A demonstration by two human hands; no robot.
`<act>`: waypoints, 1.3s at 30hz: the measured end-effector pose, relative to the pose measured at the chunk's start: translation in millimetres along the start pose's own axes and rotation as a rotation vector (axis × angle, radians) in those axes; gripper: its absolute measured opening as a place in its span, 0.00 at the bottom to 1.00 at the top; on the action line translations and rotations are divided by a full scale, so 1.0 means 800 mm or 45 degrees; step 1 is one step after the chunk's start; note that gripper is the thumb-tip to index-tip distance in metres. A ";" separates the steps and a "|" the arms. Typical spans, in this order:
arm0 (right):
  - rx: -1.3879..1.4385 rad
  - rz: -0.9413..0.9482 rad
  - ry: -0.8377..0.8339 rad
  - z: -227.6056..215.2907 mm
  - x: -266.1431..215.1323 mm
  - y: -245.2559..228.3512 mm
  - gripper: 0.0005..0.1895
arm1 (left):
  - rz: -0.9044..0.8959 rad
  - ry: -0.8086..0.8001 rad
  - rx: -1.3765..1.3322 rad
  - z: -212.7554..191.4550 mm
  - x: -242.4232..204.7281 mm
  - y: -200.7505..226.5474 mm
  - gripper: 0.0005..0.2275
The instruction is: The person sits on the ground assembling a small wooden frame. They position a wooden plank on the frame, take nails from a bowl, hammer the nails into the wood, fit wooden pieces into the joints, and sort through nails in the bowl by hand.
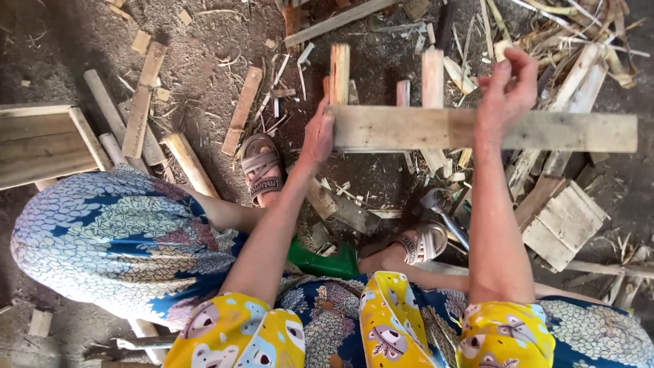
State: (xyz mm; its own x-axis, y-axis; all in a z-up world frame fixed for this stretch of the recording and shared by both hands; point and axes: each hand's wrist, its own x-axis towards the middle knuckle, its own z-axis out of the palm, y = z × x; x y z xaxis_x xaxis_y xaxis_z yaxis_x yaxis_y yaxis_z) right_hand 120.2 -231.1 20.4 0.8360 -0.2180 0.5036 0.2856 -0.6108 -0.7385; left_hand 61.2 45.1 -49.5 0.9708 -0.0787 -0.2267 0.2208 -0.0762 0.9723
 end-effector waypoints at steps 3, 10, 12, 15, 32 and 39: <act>0.223 0.094 -0.086 0.006 0.003 -0.010 0.08 | -0.038 0.007 0.036 0.000 0.003 0.001 0.30; -0.299 0.415 -0.654 0.025 0.015 -0.012 0.23 | -0.019 -0.003 -0.015 0.002 -0.008 0.002 0.28; -0.405 0.484 -0.772 0.028 0.013 -0.009 0.27 | -0.011 -0.005 -0.020 0.001 -0.012 0.004 0.28; -0.610 0.609 -1.002 0.032 0.017 -0.004 0.36 | 0.015 -0.004 -0.025 -0.001 -0.008 0.013 0.27; -1.002 0.329 -0.593 0.072 0.001 -0.043 0.38 | 0.199 0.031 -0.225 0.005 0.024 -0.005 0.18; -0.543 0.521 -1.447 0.147 0.010 -0.078 0.27 | 0.115 0.009 -0.218 0.000 0.003 0.027 0.22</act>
State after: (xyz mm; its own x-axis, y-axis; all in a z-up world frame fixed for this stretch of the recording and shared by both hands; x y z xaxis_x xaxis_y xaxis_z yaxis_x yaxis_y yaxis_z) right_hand 163.9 -105.4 17.7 0.8157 0.1940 -0.5450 -0.0816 -0.8941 -0.4404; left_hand 68.0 43.0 -29.0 0.9879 -0.0702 -0.1382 0.1449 0.1013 0.9843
